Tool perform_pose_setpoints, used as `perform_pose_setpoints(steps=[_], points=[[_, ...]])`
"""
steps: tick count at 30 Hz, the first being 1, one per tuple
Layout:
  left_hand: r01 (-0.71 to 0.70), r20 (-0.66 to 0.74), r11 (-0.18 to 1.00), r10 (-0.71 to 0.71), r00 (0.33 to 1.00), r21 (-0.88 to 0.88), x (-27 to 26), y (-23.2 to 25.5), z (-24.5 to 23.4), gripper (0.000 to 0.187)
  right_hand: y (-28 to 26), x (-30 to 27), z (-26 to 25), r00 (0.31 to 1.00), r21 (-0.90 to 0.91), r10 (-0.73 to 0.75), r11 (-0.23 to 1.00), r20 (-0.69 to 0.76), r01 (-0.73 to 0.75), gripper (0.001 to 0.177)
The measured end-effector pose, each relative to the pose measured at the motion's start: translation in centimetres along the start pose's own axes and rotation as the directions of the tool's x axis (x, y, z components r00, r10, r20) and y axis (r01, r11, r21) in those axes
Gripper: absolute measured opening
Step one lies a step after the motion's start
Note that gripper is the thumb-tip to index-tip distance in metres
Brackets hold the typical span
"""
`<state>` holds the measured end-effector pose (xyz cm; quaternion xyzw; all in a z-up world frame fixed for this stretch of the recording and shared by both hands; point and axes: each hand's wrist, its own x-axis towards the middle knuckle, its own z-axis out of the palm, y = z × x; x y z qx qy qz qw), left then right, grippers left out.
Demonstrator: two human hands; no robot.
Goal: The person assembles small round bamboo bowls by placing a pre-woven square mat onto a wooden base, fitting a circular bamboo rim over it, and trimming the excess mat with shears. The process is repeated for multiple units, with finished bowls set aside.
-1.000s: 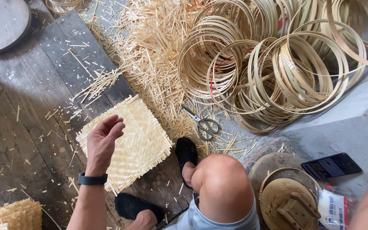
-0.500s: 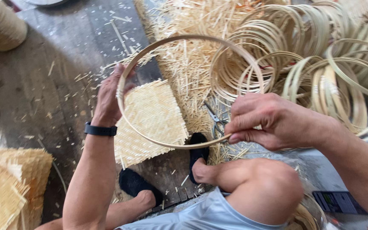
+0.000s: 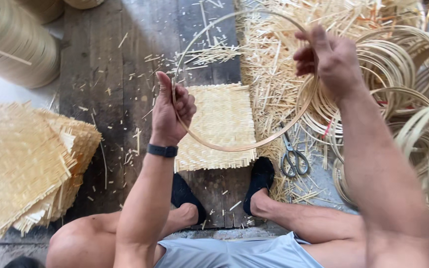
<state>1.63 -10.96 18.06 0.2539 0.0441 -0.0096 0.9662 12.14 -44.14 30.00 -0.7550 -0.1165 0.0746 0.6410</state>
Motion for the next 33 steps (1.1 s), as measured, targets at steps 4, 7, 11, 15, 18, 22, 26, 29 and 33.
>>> perform_pose_setpoints(steps=[4, 7, 11, 15, 18, 22, 26, 29, 33], points=[[-0.182, -0.049, 0.967, 0.176, 0.983, -0.176, 0.5, -1.3, -2.4, 0.053, 7.0, -2.4, 1.9, 0.993, 0.471, 0.105, 0.874, 0.060, -0.121, 0.053], [-0.210, -0.009, 0.971, 0.210, 0.978, -0.117, 0.1, -1.4, -3.1, 0.052, 10.1, -3.3, 3.6, 0.994, 0.537, 0.092, 0.837, 0.059, -0.109, 0.050], [-0.333, 0.350, 0.897, 0.225, 0.909, 0.289, -1.0, 0.8, -2.2, 0.038, 9.9, -2.8, 3.6, 0.926, 0.440, 0.372, 0.844, -0.071, -0.306, 0.057], [-0.452, 0.588, 0.396, -0.358, 0.726, 0.799, -2.8, -0.2, 0.7, 0.033, 9.1, -2.6, 1.6, 0.824, 0.629, 0.558, 0.607, 0.099, -0.486, 0.076], [-0.459, 0.295, -0.137, -0.600, 0.744, 0.878, -4.5, -4.8, 2.7, 0.032, 10.8, -2.4, 1.2, 0.898, 0.572, 0.407, 0.702, 0.166, -0.424, 0.051], [-0.740, 0.780, -0.263, 0.096, 0.618, 0.619, -3.9, -6.2, 1.0, 0.043, 13.8, -2.9, 1.3, 0.941, 0.581, 0.338, 0.762, 0.019, -0.285, 0.052], [-0.247, 0.071, 0.178, 0.656, 0.751, 0.953, -0.4, -3.3, -3.4, 0.051, 14.9, -4.0, 2.5, 0.950, 0.633, 0.311, 0.742, -0.035, -0.219, 0.052], [0.013, -0.323, 0.906, 0.138, 0.936, 0.424, -0.4, -1.7, -5.8, 0.048, 14.2, -3.7, 3.8, 0.972, 0.593, 0.228, 0.790, -0.054, -0.153, 0.048], [0.115, -0.352, 0.974, -0.040, 0.935, 0.193, -0.9, -1.2, -7.8, 0.039, 14.1, -3.7, 4.5, 0.992, 0.621, 0.122, 0.780, -0.036, -0.073, 0.043]])
